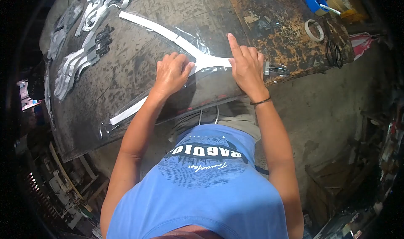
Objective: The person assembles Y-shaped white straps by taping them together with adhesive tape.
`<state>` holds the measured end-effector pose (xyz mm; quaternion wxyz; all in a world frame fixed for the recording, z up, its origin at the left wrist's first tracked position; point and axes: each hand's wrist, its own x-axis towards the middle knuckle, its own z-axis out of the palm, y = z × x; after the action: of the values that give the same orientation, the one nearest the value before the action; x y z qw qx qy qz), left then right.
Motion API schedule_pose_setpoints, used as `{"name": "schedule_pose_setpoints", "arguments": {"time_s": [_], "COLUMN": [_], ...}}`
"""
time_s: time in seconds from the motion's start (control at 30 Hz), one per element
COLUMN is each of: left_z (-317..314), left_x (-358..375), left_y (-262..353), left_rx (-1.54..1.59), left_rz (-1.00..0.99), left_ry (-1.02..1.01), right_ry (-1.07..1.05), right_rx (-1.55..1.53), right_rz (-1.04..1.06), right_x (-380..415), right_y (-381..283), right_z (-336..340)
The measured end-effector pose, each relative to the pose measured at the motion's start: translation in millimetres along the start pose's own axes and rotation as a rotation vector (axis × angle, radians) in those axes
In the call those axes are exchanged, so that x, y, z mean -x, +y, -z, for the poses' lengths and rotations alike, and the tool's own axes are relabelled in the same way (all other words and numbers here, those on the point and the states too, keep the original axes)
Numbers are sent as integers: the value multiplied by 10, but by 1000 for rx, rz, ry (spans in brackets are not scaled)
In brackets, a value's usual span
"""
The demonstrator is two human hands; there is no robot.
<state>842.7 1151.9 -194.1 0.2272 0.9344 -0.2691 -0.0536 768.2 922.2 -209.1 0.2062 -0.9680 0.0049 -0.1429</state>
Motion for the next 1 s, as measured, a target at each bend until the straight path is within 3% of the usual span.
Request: {"name": "schedule_pose_setpoints", "arguments": {"time_s": [0.17, 0.47, 0.73, 0.97, 1.0], "left_z": [-40, -93, -150, -161, -137], "left_x": [14, 28, 41, 40, 41], "left_y": [-9, -7, -27, -29, -12], "left_rx": [20, 24, 15, -6, -6], "left_rz": [-7, -29, -41, -70, -73], "left_ry": [42, 132, 176, 191, 189], "right_ry": [33, -124, -218, -158, -77], "right_rx": [-50, -72, -192, -169, -95], "right_rz": [28, 30, -151, -120, -72], "right_x": [-15, -118, -221, -196, -182], "right_y": [-8, 22, -55, -98, -126], "right_z": [27, 100, 178, 26, 38]}}
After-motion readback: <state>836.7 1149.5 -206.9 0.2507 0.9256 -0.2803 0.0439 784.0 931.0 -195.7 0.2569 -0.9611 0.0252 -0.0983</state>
